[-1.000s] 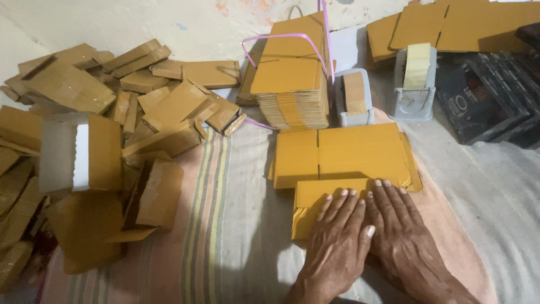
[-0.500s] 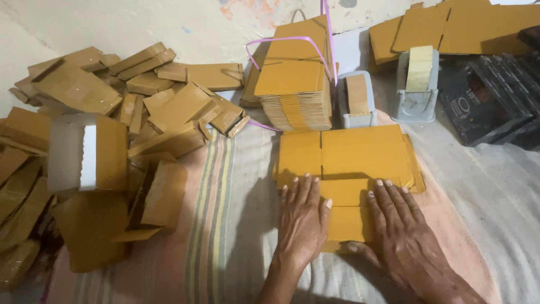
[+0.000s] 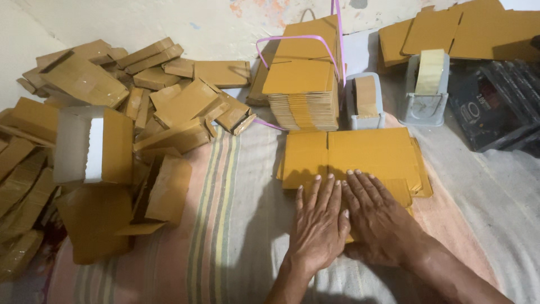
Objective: The person folds flat cardboard sheets into small rectangular boxes by hand, pressing the flaps to form the sides and stacking the finished boxes. The person handles each box individually and places completed units into a growing stack.
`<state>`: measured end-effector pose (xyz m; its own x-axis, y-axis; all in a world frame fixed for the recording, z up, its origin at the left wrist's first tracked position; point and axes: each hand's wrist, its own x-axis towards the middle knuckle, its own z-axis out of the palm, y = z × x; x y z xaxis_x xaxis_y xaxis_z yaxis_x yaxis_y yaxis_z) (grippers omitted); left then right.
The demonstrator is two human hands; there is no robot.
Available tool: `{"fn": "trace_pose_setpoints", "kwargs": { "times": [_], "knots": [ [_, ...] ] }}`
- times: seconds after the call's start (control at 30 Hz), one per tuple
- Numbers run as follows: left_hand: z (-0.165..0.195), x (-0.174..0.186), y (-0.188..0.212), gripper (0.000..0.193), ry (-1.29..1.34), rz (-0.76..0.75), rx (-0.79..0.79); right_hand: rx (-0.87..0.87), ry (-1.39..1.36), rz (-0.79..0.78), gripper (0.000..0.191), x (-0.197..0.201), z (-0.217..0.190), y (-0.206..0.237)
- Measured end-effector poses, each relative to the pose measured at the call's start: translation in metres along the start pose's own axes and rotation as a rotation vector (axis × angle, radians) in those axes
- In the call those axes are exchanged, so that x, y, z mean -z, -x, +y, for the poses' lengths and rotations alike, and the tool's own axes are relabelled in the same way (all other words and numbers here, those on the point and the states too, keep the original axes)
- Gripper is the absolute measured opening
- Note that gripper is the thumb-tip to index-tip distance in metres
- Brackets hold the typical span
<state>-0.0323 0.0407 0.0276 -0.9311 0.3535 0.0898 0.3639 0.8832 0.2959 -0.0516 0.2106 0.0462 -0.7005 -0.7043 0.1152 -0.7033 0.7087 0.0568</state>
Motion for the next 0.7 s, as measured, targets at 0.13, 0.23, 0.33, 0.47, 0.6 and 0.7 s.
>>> {"fn": "trace_pose_setpoints", "kwargs": {
  "times": [0.13, 0.23, 0.33, 0.47, 0.6, 0.7],
  "knots": [
    [-0.003, -0.006, 0.001, 0.067, 0.017, -0.007, 0.021, -0.218, 0.032, -0.386, 0.127, -0.009, 0.003, 0.006],
    [-0.005, -0.004, 0.003, 0.082, -0.022, 0.024, -0.028, -0.032, 0.072, 0.559, 0.130, -0.015, 0.007, 0.020],
    [-0.006, -0.001, 0.006, 0.105, 0.105, 0.008, -0.028, -0.089, 0.014, 0.483, 0.129, -0.016, 0.009, 0.037],
    [-0.003, 0.002, 0.005, 0.132, 0.059, -0.027, -0.050, -0.232, 0.357, -0.123, 0.095, -0.015, 0.011, 0.046],
    [-0.005, 0.002, -0.003, 0.142, 0.008, 0.022, -0.114, -0.140, 0.207, 0.129, 0.104, -0.020, 0.011, 0.034],
    [-0.010, -0.002, -0.003, 0.142, 0.002, 0.063, -0.167, 0.002, 0.087, 0.455, 0.108, -0.024, 0.011, 0.027]
  ]
}}
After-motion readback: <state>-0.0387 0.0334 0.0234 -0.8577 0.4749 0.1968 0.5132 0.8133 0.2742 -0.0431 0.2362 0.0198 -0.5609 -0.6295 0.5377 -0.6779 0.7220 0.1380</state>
